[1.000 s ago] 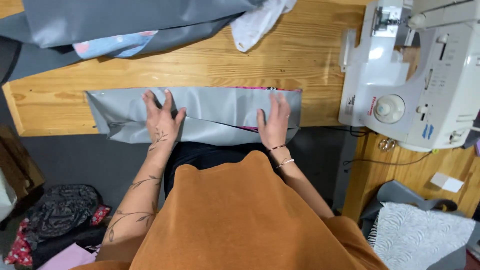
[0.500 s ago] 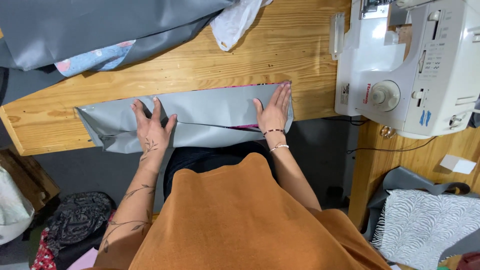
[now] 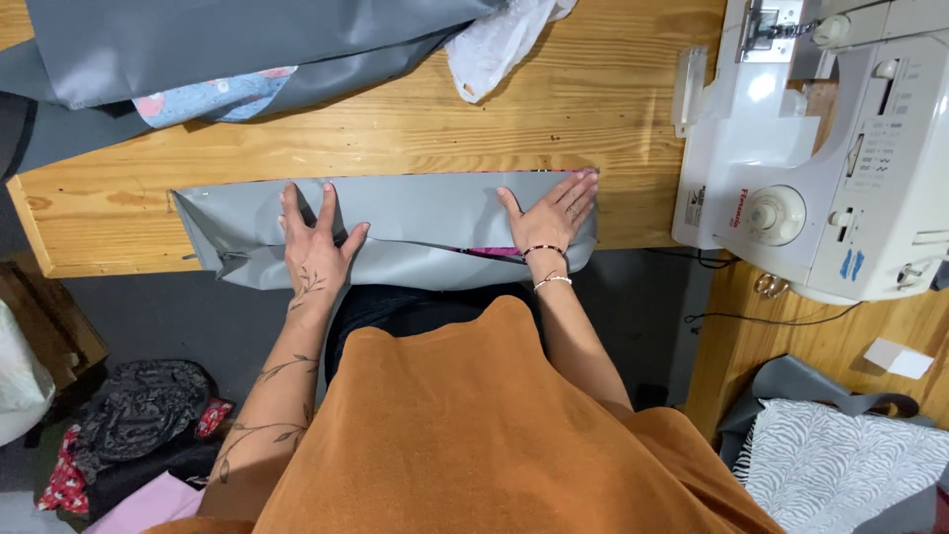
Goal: The person aligns and folds a gray fabric piece with a pink patterned lining on a wooden table. They use straight pins to secure the folded edges of the fabric, preparing it for sewing. The person then switches to a second gray fabric piece with a blue patterned lining and repeats the pinning process.
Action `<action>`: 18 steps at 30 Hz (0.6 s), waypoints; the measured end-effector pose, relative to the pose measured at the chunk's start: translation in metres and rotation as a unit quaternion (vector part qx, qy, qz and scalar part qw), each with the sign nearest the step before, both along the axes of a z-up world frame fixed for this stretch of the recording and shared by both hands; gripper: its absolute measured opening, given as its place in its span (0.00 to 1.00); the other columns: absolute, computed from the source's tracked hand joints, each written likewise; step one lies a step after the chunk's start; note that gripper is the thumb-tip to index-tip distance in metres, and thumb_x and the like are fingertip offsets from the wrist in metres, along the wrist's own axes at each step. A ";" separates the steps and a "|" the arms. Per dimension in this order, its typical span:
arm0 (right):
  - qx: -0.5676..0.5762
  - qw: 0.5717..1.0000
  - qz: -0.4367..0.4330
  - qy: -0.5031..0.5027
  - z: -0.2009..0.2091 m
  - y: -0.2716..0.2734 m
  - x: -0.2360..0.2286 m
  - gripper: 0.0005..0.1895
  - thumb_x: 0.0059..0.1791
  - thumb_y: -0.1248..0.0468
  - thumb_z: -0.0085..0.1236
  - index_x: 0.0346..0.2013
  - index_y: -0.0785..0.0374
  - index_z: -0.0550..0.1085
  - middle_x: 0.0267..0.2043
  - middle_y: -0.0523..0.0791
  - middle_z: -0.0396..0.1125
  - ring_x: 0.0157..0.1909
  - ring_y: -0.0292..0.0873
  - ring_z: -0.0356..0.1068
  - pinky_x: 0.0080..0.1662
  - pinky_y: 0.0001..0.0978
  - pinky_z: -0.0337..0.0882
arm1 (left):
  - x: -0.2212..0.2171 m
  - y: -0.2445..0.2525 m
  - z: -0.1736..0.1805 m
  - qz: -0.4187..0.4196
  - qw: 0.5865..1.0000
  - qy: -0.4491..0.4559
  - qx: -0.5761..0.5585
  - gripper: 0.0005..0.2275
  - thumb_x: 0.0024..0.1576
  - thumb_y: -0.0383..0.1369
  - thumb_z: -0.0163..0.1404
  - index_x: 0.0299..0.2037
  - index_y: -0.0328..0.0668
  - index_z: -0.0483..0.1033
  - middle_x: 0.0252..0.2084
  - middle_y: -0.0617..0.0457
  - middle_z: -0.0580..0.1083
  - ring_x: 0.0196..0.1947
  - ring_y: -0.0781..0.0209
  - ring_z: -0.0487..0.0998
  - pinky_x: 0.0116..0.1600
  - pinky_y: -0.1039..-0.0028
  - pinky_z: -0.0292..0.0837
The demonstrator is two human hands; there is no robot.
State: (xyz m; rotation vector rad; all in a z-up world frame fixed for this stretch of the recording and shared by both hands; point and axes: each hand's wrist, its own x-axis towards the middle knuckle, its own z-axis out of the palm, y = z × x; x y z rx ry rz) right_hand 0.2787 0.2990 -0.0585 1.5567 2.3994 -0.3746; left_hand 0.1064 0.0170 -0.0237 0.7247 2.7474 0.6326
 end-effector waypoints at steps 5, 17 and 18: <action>-0.006 1.000 -0.025 -0.003 0.008 -0.004 -0.012 0.73 0.42 0.20 0.46 0.73 0.79 0.36 0.76 0.68 0.24 0.78 0.69 0.23 0.74 0.59 0.27 | 0.000 -0.001 0.001 -0.001 1.000 -0.002 0.004 0.33 0.56 0.51 0.59 0.69 0.45 0.68 0.73 0.30 0.47 0.72 0.28 0.50 0.73 0.45 0.49; -0.069 0.992 -0.100 -0.016 0.040 -0.005 -0.040 0.83 0.33 0.16 0.50 0.72 0.80 0.32 0.75 0.69 0.20 0.77 0.68 0.17 0.72 0.64 0.21 | -0.003 -0.002 -0.001 -0.013 1.000 -0.007 -0.014 0.34 0.56 0.53 0.58 0.71 0.47 0.66 0.73 0.31 0.45 0.72 0.28 0.50 0.72 0.44 0.51; -0.074 0.992 -0.103 -0.016 0.040 -0.005 -0.041 0.84 0.32 0.16 0.51 0.72 0.79 0.30 0.75 0.69 0.19 0.77 0.68 0.16 0.71 0.64 0.20 | -0.003 -0.003 0.000 -0.015 1.000 -0.011 -0.020 0.35 0.57 0.54 0.57 0.71 0.47 0.65 0.74 0.31 0.44 0.72 0.28 0.50 0.72 0.44 0.51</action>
